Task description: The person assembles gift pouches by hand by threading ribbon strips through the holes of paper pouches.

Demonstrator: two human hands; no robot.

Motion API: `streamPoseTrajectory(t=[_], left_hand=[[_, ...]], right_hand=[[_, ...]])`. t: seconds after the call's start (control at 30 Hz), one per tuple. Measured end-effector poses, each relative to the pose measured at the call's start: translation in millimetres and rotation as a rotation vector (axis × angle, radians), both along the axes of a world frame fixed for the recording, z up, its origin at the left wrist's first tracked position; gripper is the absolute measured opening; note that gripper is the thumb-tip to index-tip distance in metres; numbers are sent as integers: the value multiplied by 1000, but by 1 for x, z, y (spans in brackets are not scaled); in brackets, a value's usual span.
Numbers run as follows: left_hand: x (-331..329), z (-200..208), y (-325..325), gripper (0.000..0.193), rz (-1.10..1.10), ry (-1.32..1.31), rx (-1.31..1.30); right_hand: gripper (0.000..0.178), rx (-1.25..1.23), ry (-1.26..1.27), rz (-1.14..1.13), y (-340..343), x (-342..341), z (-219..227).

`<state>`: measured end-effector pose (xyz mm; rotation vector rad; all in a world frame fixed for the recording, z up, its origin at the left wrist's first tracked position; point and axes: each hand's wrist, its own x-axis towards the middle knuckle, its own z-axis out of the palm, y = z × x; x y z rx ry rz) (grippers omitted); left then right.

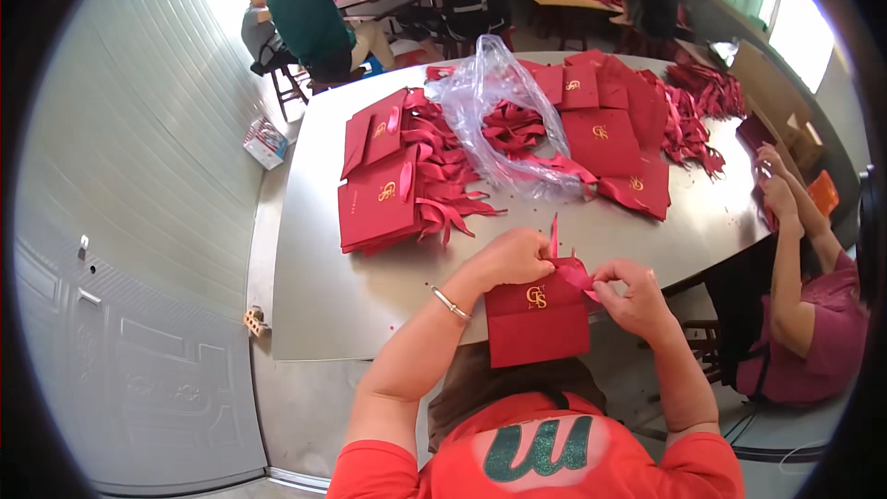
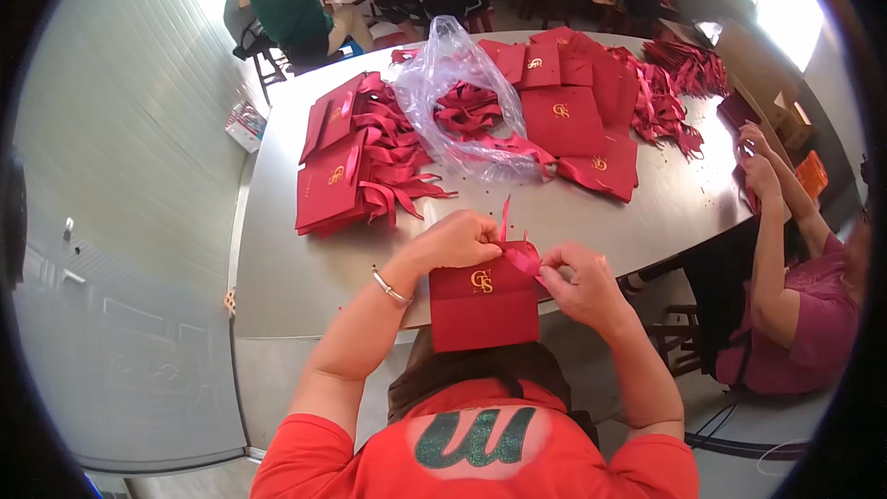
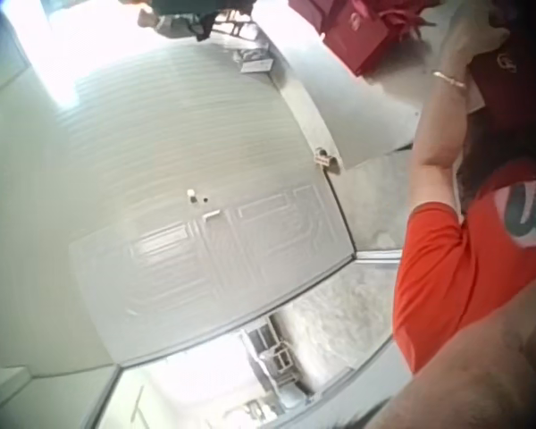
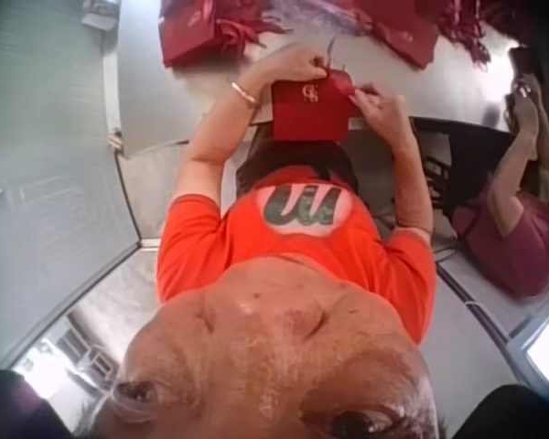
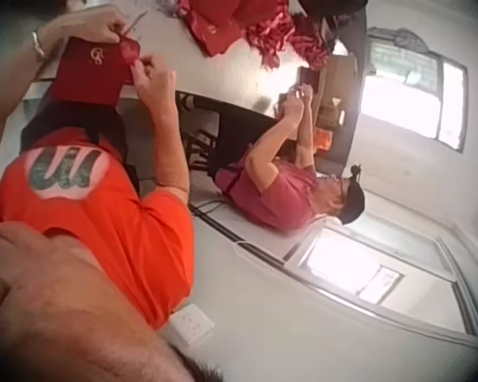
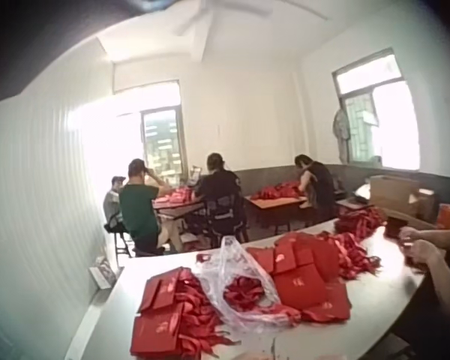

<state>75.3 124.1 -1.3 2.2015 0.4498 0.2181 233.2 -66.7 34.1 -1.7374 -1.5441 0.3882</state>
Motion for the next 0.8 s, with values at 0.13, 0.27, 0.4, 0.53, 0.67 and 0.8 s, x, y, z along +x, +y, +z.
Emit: streamPoseTrajectory(t=[0.13,0.27,0.4,0.53,0.67,0.8], left_hand=[[3,-5,2,18,-5,-30,-15],[5,0,2,18,9,-29,20],[5,3,0,19,32,-14,11],[4,-2,1,20,51,11,105],[4,0,0,20,44,14,116],[4,-4,2,19,30,27,96]], right_hand=[[11,-104,214,-62,7,1,13],[10,-113,376,-147,13,-3,29],[15,85,172,-87,15,8,29],[14,198,-146,-85,7,13,39],[12,119,-121,-135,-13,16,51],[12,-157,151,-126,-26,12,74]])
